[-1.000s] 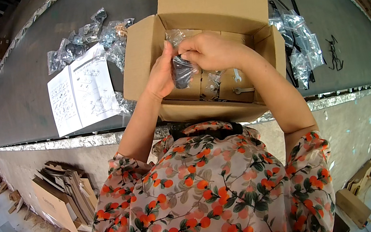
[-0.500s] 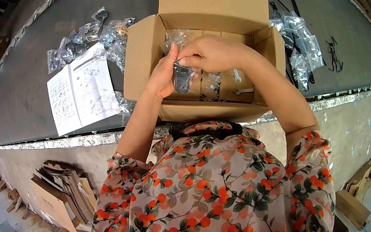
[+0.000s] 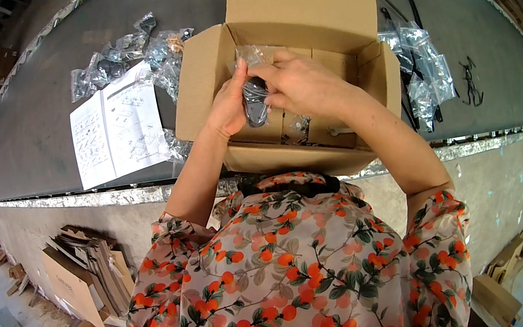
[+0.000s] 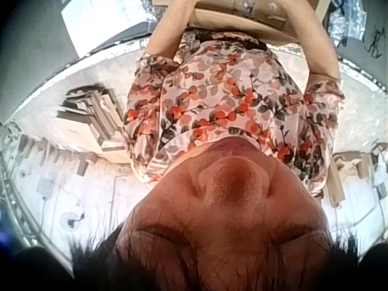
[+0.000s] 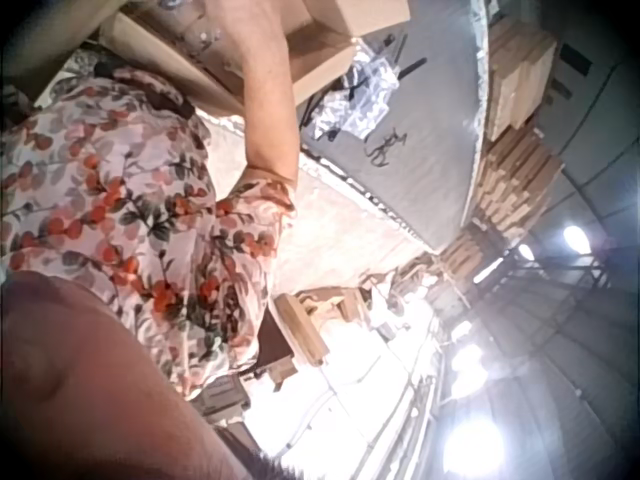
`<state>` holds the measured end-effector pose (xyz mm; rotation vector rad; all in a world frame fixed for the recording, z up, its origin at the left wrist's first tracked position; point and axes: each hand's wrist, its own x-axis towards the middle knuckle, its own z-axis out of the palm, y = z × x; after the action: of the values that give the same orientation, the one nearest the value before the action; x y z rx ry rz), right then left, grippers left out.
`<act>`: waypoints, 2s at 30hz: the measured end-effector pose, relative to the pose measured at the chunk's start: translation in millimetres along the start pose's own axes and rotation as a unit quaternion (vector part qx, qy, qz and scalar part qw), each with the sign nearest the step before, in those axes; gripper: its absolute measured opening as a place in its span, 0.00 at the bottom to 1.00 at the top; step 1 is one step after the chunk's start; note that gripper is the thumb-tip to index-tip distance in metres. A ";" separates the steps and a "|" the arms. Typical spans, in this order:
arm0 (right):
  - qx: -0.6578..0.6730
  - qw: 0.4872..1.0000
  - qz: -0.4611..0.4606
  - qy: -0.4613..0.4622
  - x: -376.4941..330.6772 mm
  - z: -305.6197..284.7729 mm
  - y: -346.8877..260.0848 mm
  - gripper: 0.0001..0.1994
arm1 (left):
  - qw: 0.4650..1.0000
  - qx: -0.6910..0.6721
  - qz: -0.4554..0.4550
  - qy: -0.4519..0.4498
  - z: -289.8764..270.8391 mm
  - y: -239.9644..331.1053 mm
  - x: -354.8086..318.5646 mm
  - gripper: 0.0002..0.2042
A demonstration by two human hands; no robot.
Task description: The person sorts various small hardware components from a box, placing them onto a table and referencing an instruction manual.
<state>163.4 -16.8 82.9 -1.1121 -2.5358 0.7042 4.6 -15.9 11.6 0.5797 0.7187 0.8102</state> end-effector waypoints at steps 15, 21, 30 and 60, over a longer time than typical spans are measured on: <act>0.094 0.992 -0.040 0.068 -6.4 1.3 -5.9 0.05 | 0.997 0.041 0.052 -0.037 -2.0 -1.9 2.8 0.29; 0.081 0.993 -0.018 0.088 6.7 -31.1 -9.6 0.04 | 0.988 -0.079 -0.007 -0.132 9.2 4.5 -2.8 0.35; 0.052 0.989 -0.059 0.125 5.4 -21.3 0.3 0.06 | 0.997 -0.072 0.031 0.025 13.1 0.4 -2.2 0.31; 0.444 0.858 0.189 0.177 -44.8 15.1 5.7 0.11 | 0.990 -0.065 0.113 -0.056 12.9 -14.5 -19.9 0.10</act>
<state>190.0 -51.8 64.4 -1.2056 -1.3832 1.4114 11.1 -42.5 16.4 0.5904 0.4995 1.0188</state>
